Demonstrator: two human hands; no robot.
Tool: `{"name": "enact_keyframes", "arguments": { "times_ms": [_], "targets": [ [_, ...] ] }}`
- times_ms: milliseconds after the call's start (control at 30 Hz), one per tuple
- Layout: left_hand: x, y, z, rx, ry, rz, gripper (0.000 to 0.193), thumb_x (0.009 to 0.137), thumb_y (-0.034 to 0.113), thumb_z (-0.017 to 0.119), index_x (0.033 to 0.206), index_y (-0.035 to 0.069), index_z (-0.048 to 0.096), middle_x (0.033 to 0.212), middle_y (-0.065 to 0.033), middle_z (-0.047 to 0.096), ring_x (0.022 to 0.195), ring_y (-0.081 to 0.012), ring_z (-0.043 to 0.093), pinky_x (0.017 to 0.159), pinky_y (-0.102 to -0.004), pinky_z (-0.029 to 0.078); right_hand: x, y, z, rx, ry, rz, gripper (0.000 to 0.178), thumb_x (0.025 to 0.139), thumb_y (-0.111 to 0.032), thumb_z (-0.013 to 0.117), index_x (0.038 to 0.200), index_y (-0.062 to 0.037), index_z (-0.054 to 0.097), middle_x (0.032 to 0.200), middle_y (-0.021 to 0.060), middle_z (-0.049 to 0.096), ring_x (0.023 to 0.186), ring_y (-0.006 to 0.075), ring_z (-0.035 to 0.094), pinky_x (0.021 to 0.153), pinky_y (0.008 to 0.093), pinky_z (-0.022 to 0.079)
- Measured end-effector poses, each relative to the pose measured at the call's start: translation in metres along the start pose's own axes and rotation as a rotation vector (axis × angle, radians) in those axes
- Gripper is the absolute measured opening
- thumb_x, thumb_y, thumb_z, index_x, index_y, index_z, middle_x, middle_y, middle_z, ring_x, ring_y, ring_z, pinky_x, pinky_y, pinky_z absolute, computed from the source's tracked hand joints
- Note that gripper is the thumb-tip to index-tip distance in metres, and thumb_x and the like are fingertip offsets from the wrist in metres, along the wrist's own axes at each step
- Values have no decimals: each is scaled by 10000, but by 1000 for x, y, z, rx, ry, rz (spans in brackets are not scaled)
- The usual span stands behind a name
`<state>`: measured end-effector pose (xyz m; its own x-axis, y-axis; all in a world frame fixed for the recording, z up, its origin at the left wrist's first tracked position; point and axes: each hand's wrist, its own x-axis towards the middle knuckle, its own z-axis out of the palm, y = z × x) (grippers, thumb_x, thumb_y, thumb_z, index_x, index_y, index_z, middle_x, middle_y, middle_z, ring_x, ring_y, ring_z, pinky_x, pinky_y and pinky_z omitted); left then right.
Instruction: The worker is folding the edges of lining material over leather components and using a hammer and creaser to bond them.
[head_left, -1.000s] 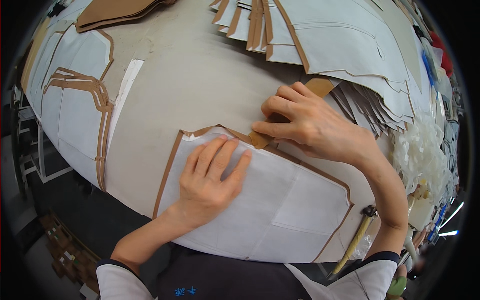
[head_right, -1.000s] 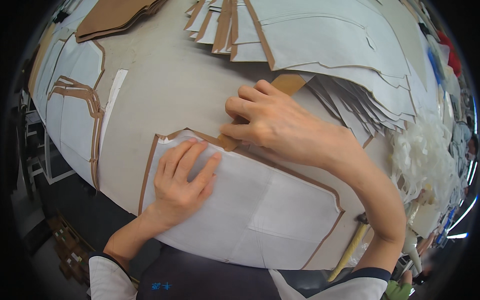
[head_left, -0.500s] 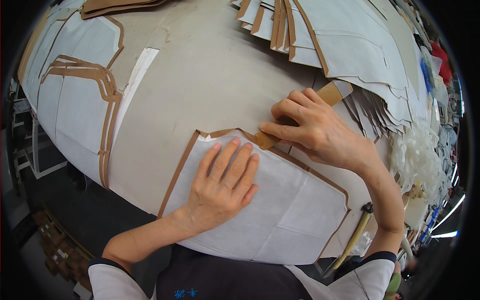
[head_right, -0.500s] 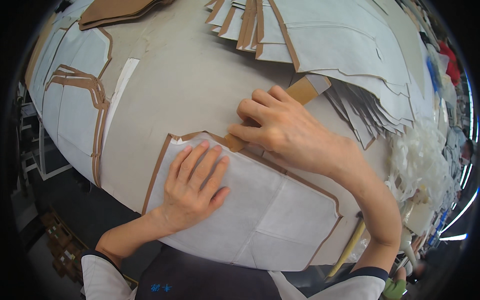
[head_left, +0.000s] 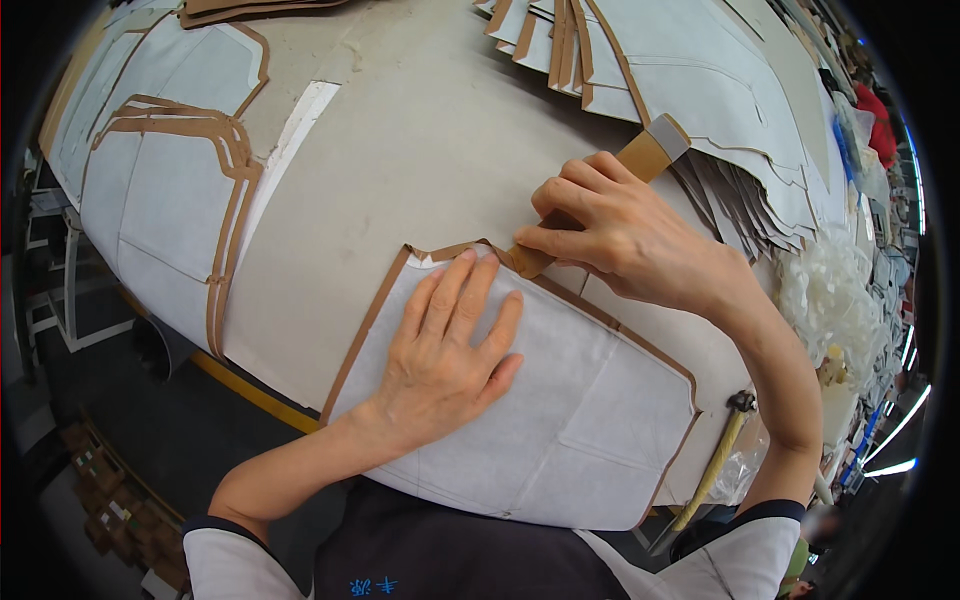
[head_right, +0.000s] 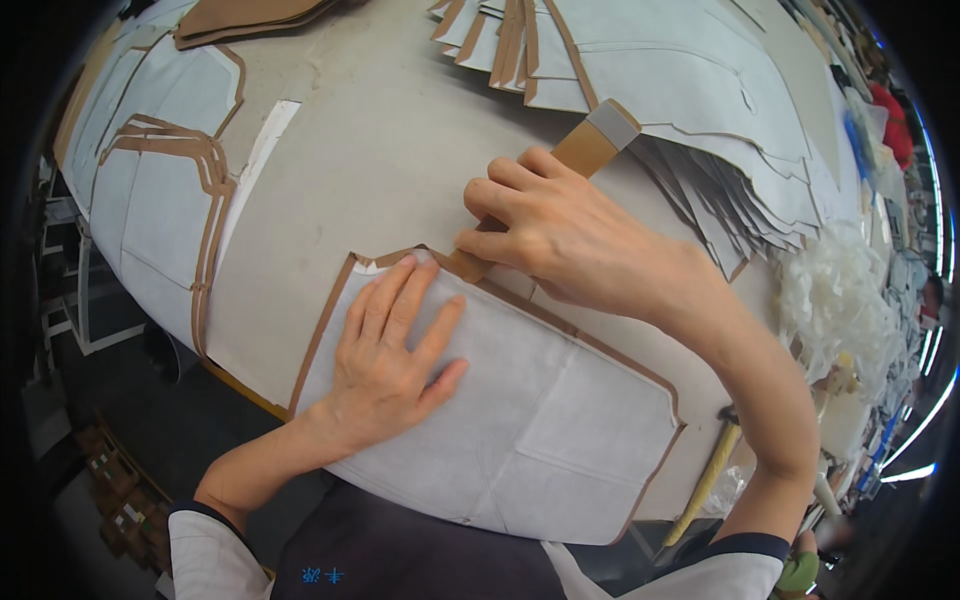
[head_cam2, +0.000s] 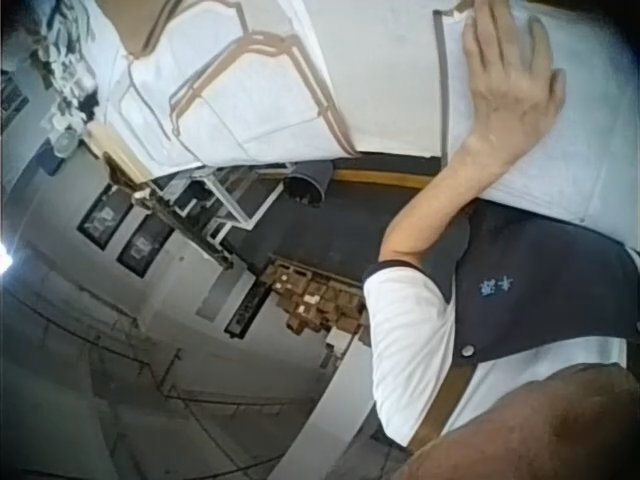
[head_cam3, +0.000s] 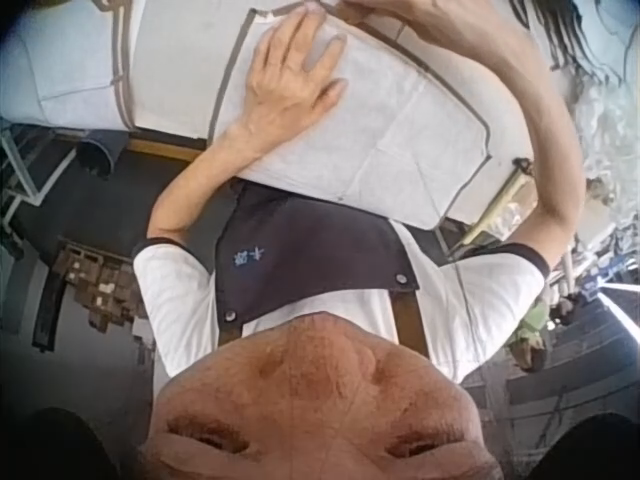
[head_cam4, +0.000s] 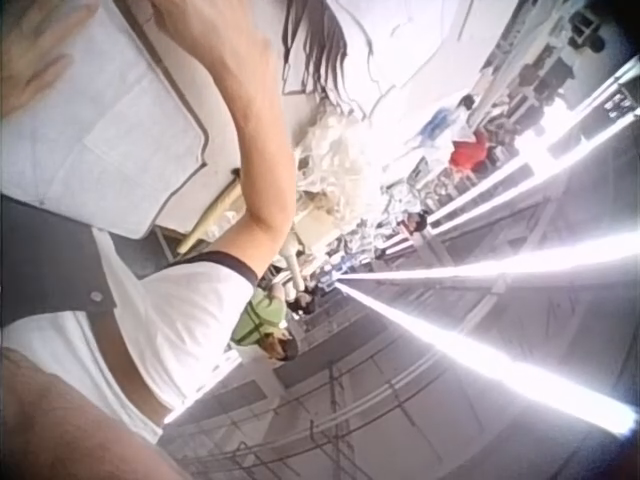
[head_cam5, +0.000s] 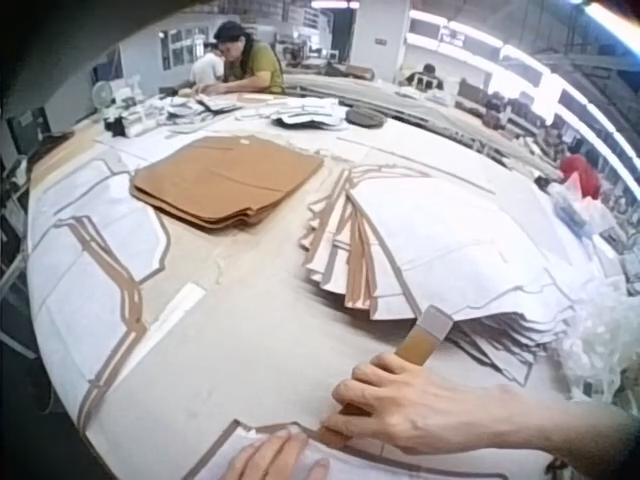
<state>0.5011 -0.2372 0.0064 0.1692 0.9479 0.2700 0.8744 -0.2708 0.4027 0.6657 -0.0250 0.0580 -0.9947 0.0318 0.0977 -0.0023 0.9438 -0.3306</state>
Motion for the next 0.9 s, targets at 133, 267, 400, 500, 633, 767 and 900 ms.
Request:
{"name": "enact_keyframes", "arguments": {
  "times_ms": [133, 267, 400, 500, 633, 767, 900],
  "targets": [
    [1, -1, -2, 5, -20, -4, 569, 874, 324, 758, 1326, -2, 641, 1514, -299, 511, 1425, -439, 483, 1147, -534, 409, 10, 7, -3, -21, -43, -34, 327, 750, 5, 750, 1061, -92, 770, 1017, 37, 592, 1027, 233, 570, 907, 381, 450],
    [0, -3, 0, -5, -14, -14, 619, 878, 337, 753, 1343, -48, 616, 1512, -298, 519, 1424, -442, 489, 1152, -544, 404, 19, 13, -3, -12, -48, -78, 321, 744, -5, 752, 1052, -91, 773, 1053, 36, 601, 1042, 230, 570, 936, 379, 455],
    [-1, -3, 1, 15, -16, -4, 660, 887, 354, 737, 1360, -86, 597, 1512, -295, 524, 1419, -441, 495, 1143, -548, 414, 27, 16, -5, 15, -103, -72, 436, 739, 31, 788, 1157, -89, 756, 1083, 55, 608, 1057, 254, 584, 1002, 431, 456],
    [0, -2, 1, 8, -9, -12, 663, 885, 354, 738, 1364, -83, 600, 1508, -297, 526, 1410, -445, 498, 1133, -543, 424, 35, 19, -6, -19, -118, -112, 263, 762, -22, 742, 1016, -86, 767, 1051, 35, 601, 1070, 223, 575, 954, 375, 457],
    [-1, -4, 1, -20, 2, -40, 657, 863, 344, 762, 1357, -63, 617, 1488, -304, 535, 1389, -460, 506, 1102, -535, 454, 45, 21, -9, -41, -135, -162, 186, 793, -51, 748, 972, -94, 773, 1018, 20, 599, 1069, 207, 577, 991, 371, 462],
    [2, -3, -1, -16, 10, -40, 645, 848, 335, 784, 1342, -52, 636, 1468, -306, 546, 1373, -461, 521, 1058, -527, 495, 55, 25, -13, -83, -187, -217, 83, 829, -91, 762, 905, -96, 794, 981, -1, 616, 1051, 183, 588, 1015, 352, 468],
    [2, -4, -1, -33, 20, -37, 609, 842, 320, 793, 1300, -59, 661, 1433, -300, 567, 1348, -453, 545, 1012, -507, 536, 66, 27, -14, -97, -235, -256, 36, 829, -101, 770, 842, -103, 803, 953, -14, 633, 1028, 172, 596, 1010, 339, 472]
  ]
}}
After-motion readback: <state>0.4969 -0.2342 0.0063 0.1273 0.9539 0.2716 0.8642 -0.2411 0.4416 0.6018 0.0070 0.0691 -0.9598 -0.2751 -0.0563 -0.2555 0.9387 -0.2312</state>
